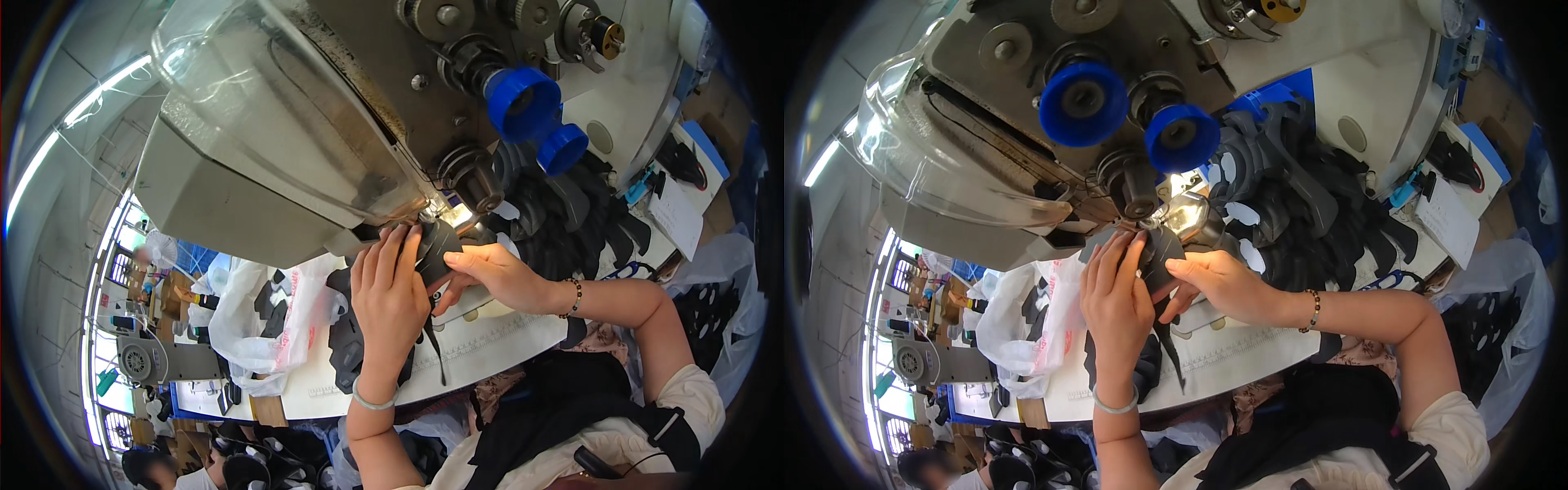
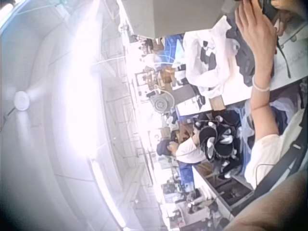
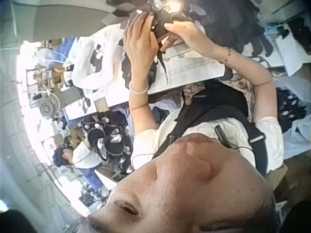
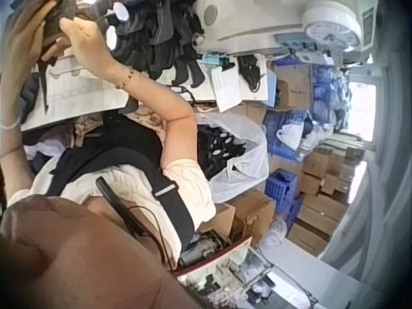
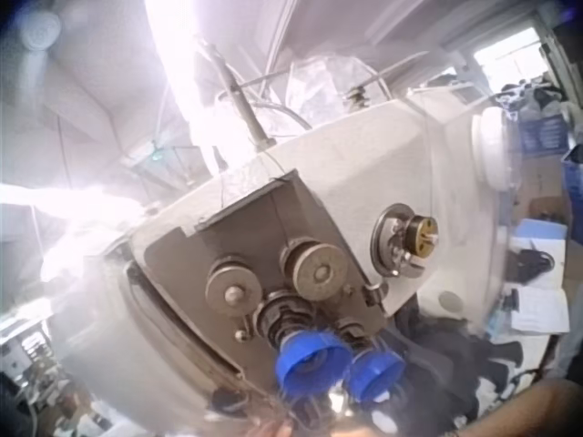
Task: The person aligns fabric pieces together and feeds them through an industrial sewing machine, stitching the edges together by hand.
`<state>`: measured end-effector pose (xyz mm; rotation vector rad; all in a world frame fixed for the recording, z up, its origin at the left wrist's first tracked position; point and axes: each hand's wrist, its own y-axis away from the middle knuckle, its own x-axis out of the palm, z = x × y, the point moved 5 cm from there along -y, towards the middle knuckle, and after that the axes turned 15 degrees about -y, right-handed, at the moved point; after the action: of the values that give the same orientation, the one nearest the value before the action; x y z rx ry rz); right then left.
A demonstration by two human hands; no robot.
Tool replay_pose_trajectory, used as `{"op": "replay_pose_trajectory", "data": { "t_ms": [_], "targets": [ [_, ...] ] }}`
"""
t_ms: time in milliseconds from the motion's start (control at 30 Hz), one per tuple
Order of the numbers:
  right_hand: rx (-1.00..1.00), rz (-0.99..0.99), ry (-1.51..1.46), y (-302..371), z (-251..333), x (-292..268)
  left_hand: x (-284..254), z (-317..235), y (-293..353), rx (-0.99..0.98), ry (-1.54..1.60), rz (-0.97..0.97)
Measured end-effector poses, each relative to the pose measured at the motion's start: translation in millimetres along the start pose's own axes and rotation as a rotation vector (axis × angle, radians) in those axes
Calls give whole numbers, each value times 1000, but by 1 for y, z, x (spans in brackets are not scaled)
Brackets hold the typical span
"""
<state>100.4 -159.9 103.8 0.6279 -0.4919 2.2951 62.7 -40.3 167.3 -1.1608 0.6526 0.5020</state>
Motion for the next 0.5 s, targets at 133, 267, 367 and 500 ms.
{"op": "replay_pose_trajectory", "data": {
  "t_ms": [133,267,367,500],
  "targets": [
    [1,-27,-114,-4,-2,0,-7,4,-1,81,291,59],
    [-18,-66,-9,0,6,-3,-4,-2,3,83,186,89],
    [-106,-26,529,8,13,-6,3,7,8,108,127,29],
    [-996,-22,1429,25,38,5,8,11,0,154,202,-31]
  ]
}}
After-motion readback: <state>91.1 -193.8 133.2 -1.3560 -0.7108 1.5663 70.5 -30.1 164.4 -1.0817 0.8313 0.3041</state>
